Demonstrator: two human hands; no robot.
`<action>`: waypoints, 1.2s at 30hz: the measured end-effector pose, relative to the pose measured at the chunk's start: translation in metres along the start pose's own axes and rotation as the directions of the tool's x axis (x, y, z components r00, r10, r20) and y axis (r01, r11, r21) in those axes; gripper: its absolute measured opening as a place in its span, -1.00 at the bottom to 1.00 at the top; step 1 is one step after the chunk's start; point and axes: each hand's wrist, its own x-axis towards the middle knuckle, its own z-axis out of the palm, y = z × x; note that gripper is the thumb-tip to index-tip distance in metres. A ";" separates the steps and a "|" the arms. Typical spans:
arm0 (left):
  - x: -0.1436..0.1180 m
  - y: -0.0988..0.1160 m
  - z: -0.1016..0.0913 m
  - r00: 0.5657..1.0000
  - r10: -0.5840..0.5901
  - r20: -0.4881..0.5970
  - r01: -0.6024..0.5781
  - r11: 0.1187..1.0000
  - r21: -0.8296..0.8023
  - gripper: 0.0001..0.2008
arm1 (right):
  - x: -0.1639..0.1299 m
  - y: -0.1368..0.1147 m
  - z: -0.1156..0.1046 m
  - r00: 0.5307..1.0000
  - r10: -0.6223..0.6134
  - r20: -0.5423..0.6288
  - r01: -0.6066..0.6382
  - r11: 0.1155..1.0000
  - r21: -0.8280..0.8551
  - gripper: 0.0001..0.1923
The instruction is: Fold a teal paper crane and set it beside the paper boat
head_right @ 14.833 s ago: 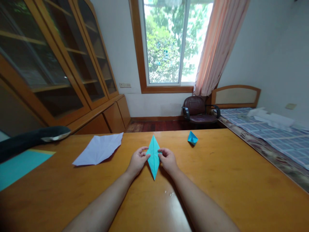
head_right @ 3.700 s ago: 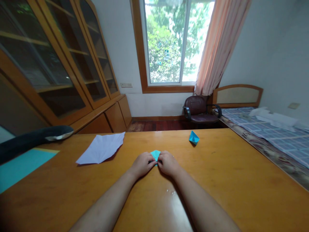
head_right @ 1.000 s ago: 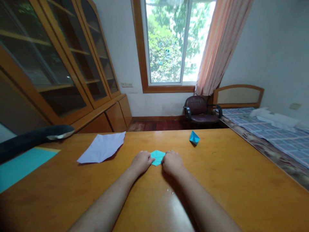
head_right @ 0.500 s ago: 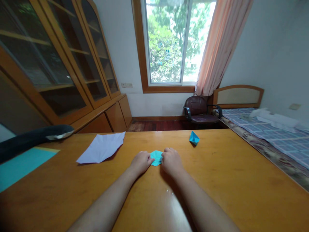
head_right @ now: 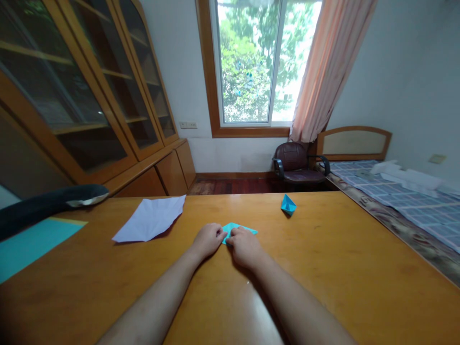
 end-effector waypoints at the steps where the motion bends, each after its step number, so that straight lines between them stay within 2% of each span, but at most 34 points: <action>1: 0.000 -0.001 0.000 1.000 -0.006 -0.008 0.006 1.000 -0.031 -0.76 | 0.000 -0.001 -0.001 1.000 -0.002 0.002 0.002 1.000 -0.011 -0.73; 6: 0.003 -0.006 -0.001 0.999 -0.025 -0.028 0.021 0.991 -0.136 -0.76 | -0.001 -0.011 -0.006 1.000 -0.001 0.009 0.002 0.999 -0.033 -0.71; 12: 0.006 -0.010 0.001 0.997 -0.050 -0.052 0.038 0.980 -0.197 -0.76 | 0.000 -0.023 -0.007 0.998 0.025 0.051 -0.021 0.997 -0.076 -0.59; 20: 0.009 -0.019 0.005 0.994 -0.064 -0.086 0.035 0.952 -0.304 -0.74 | 0.001 -0.025 -0.008 0.997 0.012 0.073 -0.006 0.997 -0.075 -0.53; 23: 0.009 -0.023 0.006 0.993 -0.060 -0.099 0.019 0.931 -0.366 -0.72 | 0.001 -0.020 -0.001 0.999 0.008 0.037 -0.007 1.000 -0.022 -0.47; 27: 0.006 -0.030 0.003 0.998 0.016 -0.063 -0.043 0.883 -0.467 -0.73 | 0.001 -0.006 0.012 0.990 0.095 -0.106 -0.081 0.988 0.135 -0.38; 31: 0.000 -0.036 -0.001 0.991 0.130 -0.009 -0.121 0.887 -0.446 -0.87 | 0.004 0.008 0.016 0.970 0.184 -0.157 -0.131 0.946 0.298 -0.45; 34: -0.002 -0.037 -0.004 0.987 0.160 0.014 -0.143 0.916 -0.375 -0.91 | 0.006 0.012 0.015 0.973 0.175 -0.154 -0.118 0.939 0.323 -0.63; 36: -0.001 -0.037 -0.004 0.984 0.175 0.013 -0.159 0.918 -0.363 -0.90 | 0.006 0.013 0.015 0.972 0.158 -0.174 -0.095 0.941 0.326 -0.67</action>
